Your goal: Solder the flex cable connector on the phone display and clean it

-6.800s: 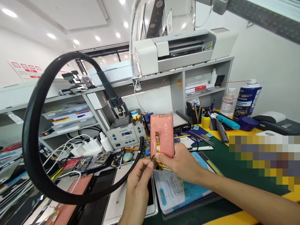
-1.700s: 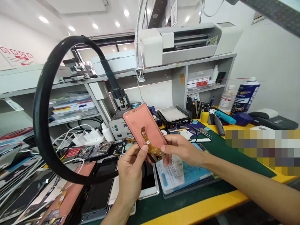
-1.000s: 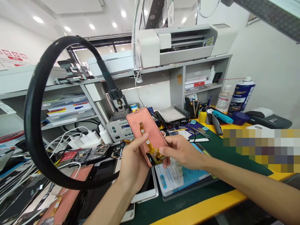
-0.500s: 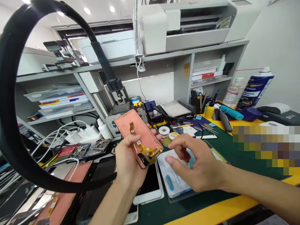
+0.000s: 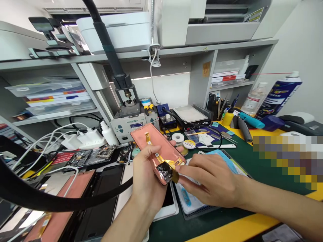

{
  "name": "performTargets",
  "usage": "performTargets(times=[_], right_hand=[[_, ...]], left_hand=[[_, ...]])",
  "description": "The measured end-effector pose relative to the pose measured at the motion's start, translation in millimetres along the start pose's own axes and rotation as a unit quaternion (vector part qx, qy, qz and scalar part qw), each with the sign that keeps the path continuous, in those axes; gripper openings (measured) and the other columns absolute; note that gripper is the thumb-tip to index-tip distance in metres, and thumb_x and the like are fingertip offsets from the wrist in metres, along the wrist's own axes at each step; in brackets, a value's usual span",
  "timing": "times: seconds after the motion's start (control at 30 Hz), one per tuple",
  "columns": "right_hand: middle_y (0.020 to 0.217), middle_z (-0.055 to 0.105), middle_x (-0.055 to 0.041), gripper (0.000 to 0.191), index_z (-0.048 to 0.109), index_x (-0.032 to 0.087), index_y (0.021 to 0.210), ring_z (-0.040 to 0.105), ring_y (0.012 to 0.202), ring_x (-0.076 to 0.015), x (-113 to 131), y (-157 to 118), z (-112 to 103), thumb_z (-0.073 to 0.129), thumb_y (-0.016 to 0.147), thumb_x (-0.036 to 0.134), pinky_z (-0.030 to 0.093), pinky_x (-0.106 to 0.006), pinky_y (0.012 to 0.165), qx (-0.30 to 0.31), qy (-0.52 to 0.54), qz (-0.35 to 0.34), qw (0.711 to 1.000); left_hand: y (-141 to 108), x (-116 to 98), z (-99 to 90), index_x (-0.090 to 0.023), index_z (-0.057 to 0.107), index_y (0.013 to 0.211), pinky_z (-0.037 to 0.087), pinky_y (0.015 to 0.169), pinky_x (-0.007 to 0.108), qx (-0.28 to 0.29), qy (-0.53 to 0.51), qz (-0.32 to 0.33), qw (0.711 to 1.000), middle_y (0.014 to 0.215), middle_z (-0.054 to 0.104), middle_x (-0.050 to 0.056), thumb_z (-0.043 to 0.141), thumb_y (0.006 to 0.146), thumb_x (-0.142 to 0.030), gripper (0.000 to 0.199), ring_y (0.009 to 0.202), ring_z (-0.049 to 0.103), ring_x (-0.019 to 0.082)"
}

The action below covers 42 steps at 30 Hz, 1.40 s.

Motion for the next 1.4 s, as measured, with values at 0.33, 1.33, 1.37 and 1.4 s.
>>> performTargets(times=[0.33,1.33,1.37,1.4], right_hand=[[0.073,0.065,-0.0045,0.02,0.06,0.015,0.1,0.06,0.065,-0.0171,-0.5,-3.7,-8.3,0.061,0.081,0.01,0.044,-0.03,0.056,-0.036,0.062,0.049,0.996],[0.066,0.055,-0.0006,0.018,0.065,0.017,0.089,0.045,0.053,-0.0137,18.5,-0.1,5.9,0.051,0.08,0.009,0.034,-0.028,0.046,0.044,0.064,-0.046,0.996],[0.066,0.055,-0.0007,0.017,0.065,0.017,0.089,0.046,0.053,-0.0138,18.1,0.0,5.1,0.053,0.08,0.01,0.035,-0.028,0.046,0.039,0.065,-0.038,0.996],[0.066,0.056,-0.001,0.016,0.066,0.017,0.09,0.047,0.053,-0.014,18.1,0.1,3.9,0.055,0.08,0.012,0.036,-0.028,0.047,0.031,0.071,-0.031,0.997]], left_hand=[[-4.9,-1.8,1.1,-0.011,0.074,0.086,0.059,0.069,0.036,-0.012,0.004,0.032,0.999,0.072,0.073,0.006,0.058,0.076,-0.02,0.02,0.072,0.072,0.024],[-9.4,1.4,2.2,-0.012,0.075,0.085,0.061,0.063,0.034,-0.015,0.017,-0.003,1.0,0.085,0.077,0.01,0.059,0.074,-0.024,0.023,0.073,0.074,0.026],[-9.1,0.4,3.0,-0.012,0.074,0.085,0.061,0.064,0.035,-0.01,0.019,0.003,1.0,0.084,0.077,0.01,0.059,0.074,-0.024,0.022,0.073,0.074,0.026],[-8.7,-0.8,3.7,-0.012,0.074,0.085,0.061,0.065,0.036,-0.006,0.023,0.01,1.0,0.082,0.077,0.01,0.059,0.075,-0.025,0.022,0.074,0.074,0.027]])
Point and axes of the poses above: each hand's wrist, its own y-axis towards the middle knuckle, its own z-axis out of the palm, x = y × z, the point moved 9 cm from there along y, towards the middle knuckle
